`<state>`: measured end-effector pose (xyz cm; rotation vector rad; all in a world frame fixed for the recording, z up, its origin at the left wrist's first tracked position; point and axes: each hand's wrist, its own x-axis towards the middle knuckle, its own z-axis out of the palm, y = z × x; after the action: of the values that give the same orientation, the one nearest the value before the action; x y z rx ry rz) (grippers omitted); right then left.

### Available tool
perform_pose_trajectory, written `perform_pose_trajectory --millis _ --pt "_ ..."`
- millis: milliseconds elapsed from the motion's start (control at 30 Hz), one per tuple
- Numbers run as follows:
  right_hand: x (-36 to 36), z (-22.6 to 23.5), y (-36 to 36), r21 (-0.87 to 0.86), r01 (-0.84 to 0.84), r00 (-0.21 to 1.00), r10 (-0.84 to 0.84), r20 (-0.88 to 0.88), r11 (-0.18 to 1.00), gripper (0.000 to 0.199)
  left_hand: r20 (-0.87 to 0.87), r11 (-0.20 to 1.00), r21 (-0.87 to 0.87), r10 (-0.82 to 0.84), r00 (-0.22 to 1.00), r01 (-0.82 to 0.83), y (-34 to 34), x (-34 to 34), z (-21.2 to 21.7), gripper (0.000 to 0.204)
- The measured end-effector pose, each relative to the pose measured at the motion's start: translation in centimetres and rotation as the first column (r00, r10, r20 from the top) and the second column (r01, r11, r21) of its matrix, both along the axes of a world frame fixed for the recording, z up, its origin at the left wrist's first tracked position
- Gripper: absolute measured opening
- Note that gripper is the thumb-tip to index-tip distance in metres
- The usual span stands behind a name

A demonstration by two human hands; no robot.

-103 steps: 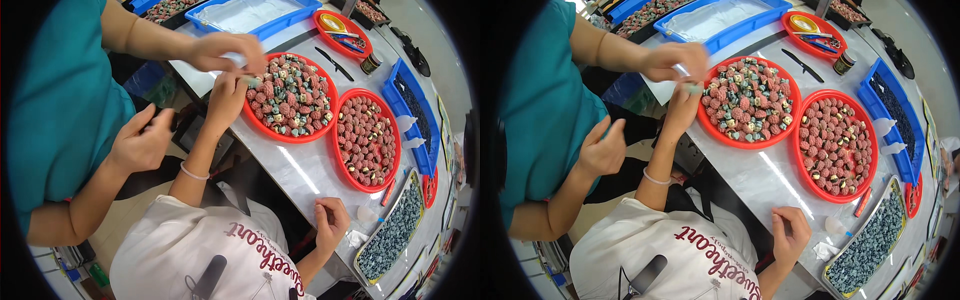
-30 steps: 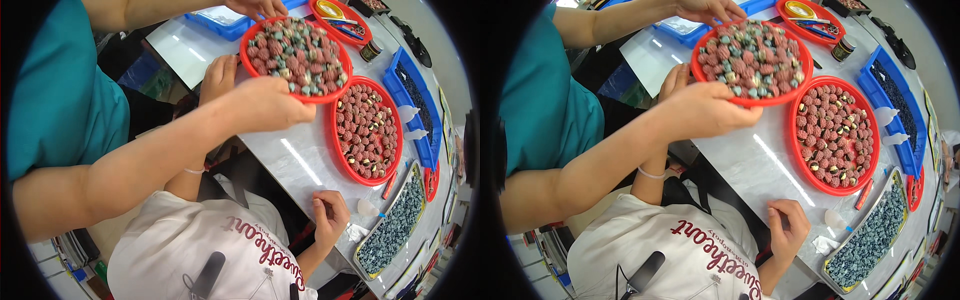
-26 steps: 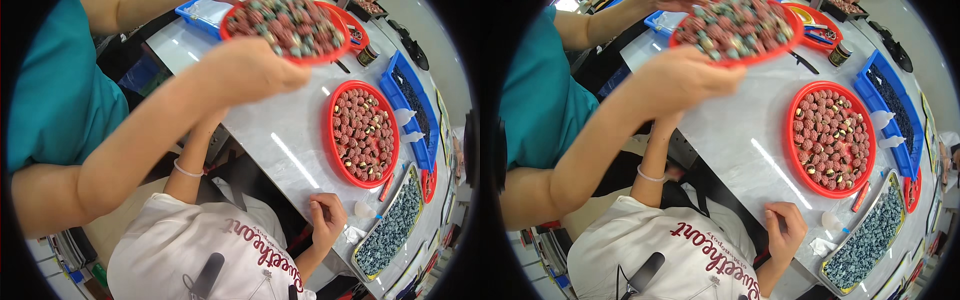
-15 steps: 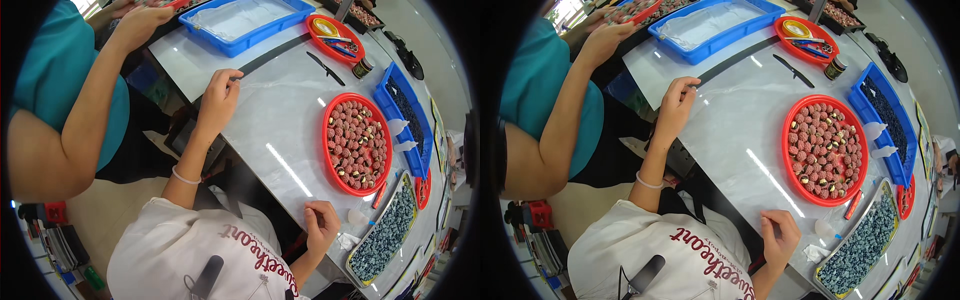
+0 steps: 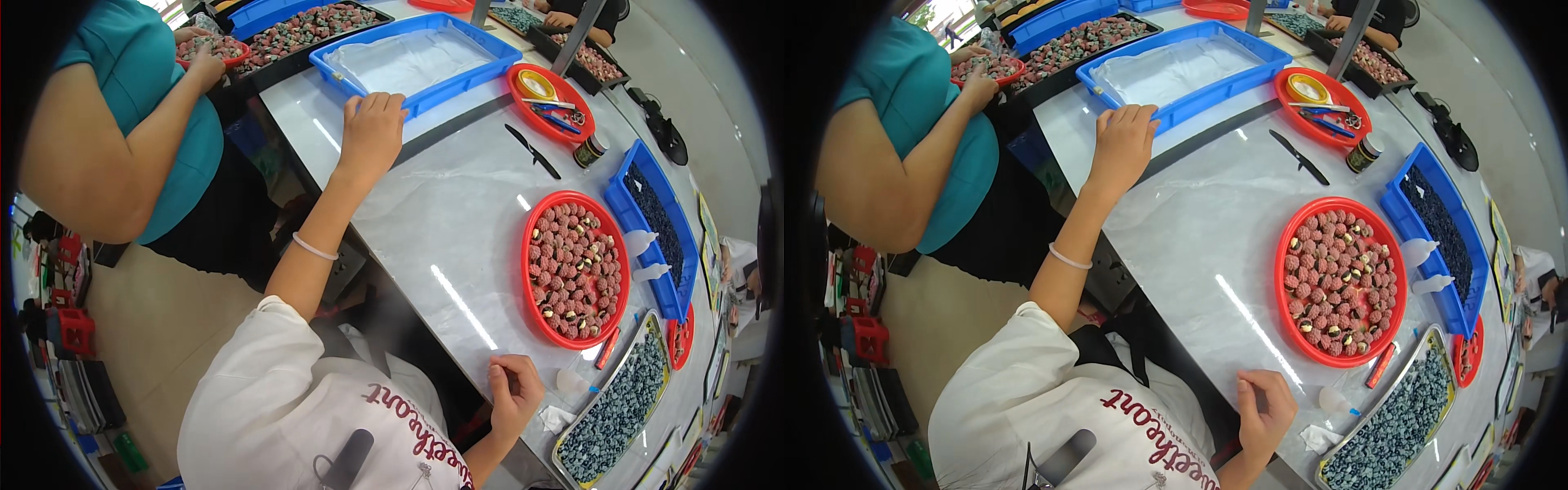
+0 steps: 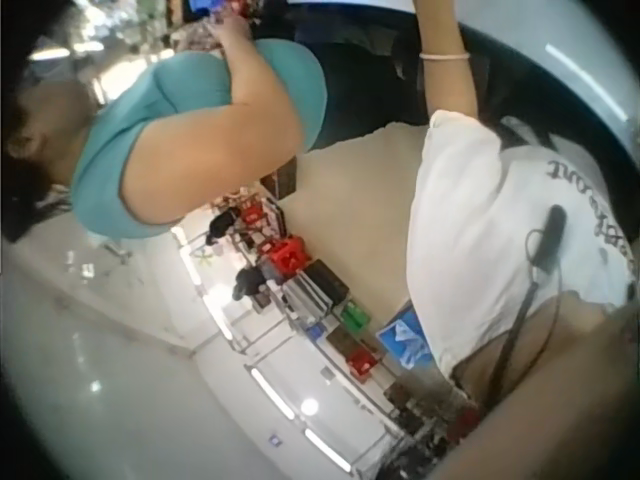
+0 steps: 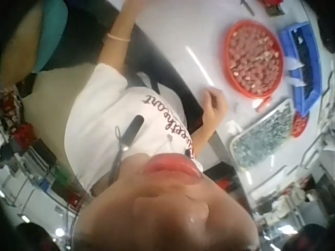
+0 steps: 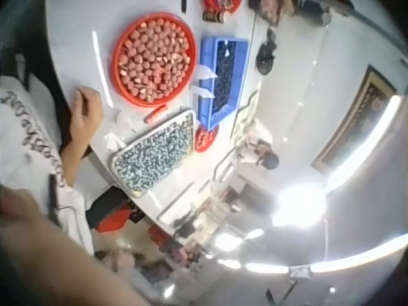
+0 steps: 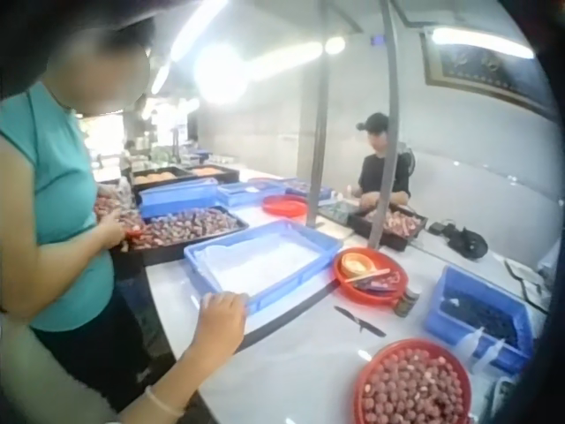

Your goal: Manually assembling small figurines by applying glue and attaching components.

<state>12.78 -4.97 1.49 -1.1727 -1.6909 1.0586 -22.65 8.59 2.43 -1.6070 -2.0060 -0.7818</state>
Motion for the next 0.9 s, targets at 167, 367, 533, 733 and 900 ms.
perform_pose_trajectory --millis 167,367,533,733,900 --pt "0.1 0.0 0.0 -0.015 0.0 1.0 0.0 0.008 1.0 0.006 -0.013 0.995 0.101 0.0 1.0 0.001 -1.9 0.5 -0.3 0.017" --pt "0.2 -0.3 0.2 0.0 -0.018 1.0 0.018 0.01 1.0 0.005 0.062 0.996 0.086 -0.029 0.998 0.023 -4.6 0.8 0.1 0.019" --pt "0.1 -0.3 0.2 -0.003 -0.019 1.0 0.019 0.003 1.0 0.005 0.072 0.998 0.057 -0.01 0.997 0.006 -6.1 1.1 0.1 0.019" --pt "0.0 0.1 0.0 -0.036 0.011 1.0 -0.011 0.006 0.999 0.007 0.094 0.999 0.045 -0.021 0.995 0.017 -7.0 1.4 0.4 0.019" --pt "0.2 -0.5 0.1 0.0 -0.014 1.0 0.014 0.004 1.0 0.005 0.081 0.998 0.066 -0.027 0.996 0.022 -6.9 1.6 0.2 0.019"
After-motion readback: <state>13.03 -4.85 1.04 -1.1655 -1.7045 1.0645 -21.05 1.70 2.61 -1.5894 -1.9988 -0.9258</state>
